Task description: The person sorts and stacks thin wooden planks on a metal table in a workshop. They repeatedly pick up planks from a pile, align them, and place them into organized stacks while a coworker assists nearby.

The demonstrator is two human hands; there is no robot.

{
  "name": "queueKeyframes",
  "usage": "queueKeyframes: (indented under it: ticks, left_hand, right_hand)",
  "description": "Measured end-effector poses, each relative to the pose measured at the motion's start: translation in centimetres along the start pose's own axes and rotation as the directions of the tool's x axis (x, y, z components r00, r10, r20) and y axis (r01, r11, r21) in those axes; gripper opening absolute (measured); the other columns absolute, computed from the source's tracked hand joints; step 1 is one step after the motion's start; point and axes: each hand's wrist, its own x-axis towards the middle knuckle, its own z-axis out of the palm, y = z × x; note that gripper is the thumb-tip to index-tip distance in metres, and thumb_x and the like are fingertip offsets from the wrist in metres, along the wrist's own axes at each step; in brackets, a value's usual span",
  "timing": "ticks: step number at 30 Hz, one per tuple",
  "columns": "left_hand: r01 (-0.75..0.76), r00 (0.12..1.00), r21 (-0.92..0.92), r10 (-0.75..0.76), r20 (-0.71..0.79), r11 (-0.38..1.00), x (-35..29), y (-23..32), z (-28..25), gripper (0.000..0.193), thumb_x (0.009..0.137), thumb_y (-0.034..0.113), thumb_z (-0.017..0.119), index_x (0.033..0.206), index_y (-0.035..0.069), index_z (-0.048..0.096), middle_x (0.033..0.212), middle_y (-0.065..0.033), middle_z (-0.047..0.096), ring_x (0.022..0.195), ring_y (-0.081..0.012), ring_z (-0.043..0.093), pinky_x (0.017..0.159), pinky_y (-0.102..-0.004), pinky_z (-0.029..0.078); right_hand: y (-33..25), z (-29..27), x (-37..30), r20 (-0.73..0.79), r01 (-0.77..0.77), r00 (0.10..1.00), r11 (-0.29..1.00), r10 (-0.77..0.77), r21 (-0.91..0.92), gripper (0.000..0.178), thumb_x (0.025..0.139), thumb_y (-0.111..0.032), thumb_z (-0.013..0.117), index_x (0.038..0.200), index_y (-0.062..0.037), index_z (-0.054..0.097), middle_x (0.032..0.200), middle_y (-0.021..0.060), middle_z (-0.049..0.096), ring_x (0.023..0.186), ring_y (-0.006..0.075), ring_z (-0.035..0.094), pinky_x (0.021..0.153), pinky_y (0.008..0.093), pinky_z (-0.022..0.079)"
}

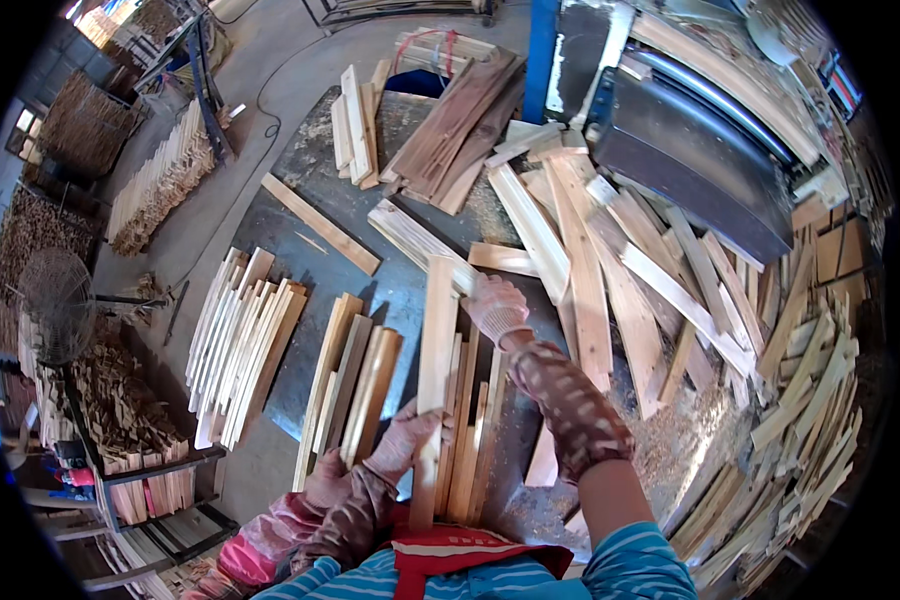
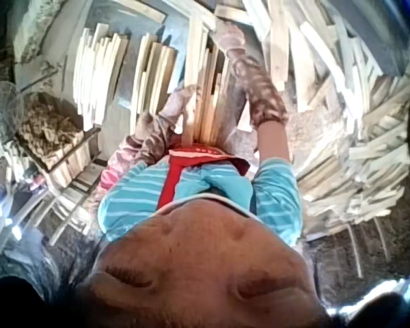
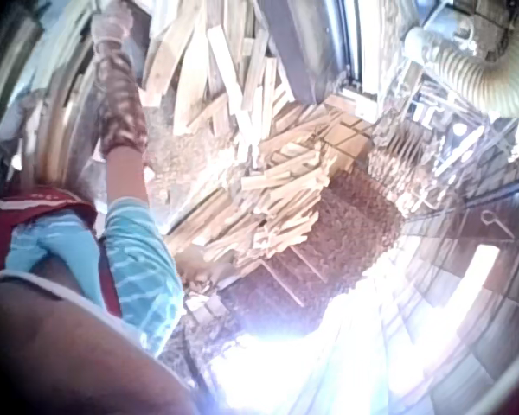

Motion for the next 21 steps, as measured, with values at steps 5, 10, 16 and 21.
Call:
queueKeyframes:
  ticks: [5,10,16,21]
  left_hand:
    - [0.025,0.998,-0.049,-0.022,0.052,0.998,0.5,-1.8,-0.1,0.037,0.097,0.014,0.068,0.130,0.003,0.057,0.106,-0.0090,0.071,0.090,-0.0184,0.068,0.081,-0.0337,0.056]
    - [0.073,0.996,0.008,-0.073,-0.050,0.997,1.0,-1.4,1.4,0.039,0.095,0.014,0.068,0.131,0.003,0.056,0.107,-0.0092,0.070,0.093,-0.0183,0.068,0.084,-0.0343,0.056]
    - [0.048,0.990,0.006,-0.046,-0.137,0.999,0.0,0.0,2.8,0.029,0.094,0.010,0.062,0.121,0.000,0.060,0.105,-0.0109,0.069,0.094,-0.0222,0.068,0.087,-0.0368,0.057]
    - [-0.023,0.991,0.004,0.023,-0.129,1.000,0.1,-1.0,1.7,0.042,0.089,0.015,0.067,0.125,-0.001,0.053,0.102,-0.0131,0.067,0.090,-0.0274,0.068,0.088,-0.0425,0.059]
  right_hand:
    - [0.2,6.7,6.1,-0.122,0.023,0.992,0.999,-0.028,-0.039,0.043,0.089,-0.028,0.066,0.120,-0.0008,0.055,0.117,0.0200,0.065,0.104,0.0366,0.066,0.084,0.0455,0.056]
    - [0.1,5.5,6.5,-0.279,-0.008,0.957,0.970,0.078,0.243,0.036,0.086,-0.019,0.068,0.114,0.0016,0.058,0.099,0.0222,0.069,0.091,0.0353,0.071,0.076,0.0448,0.059]
    - [2.3,2.7,5.6,-0.124,0.104,0.984,0.976,-0.129,-0.192,0.049,0.073,-0.027,0.076,0.113,-0.0014,0.064,0.110,0.0191,0.067,0.099,0.0315,0.070,0.081,0.0421,0.058]
    - [3.2,-0.2,2.5,0.110,0.063,0.993,0.983,-0.044,-0.174,0.057,0.086,-0.047,0.065,0.123,-0.0043,0.058,0.121,0.0183,0.063,0.108,0.0301,0.067,0.089,0.0418,0.055]
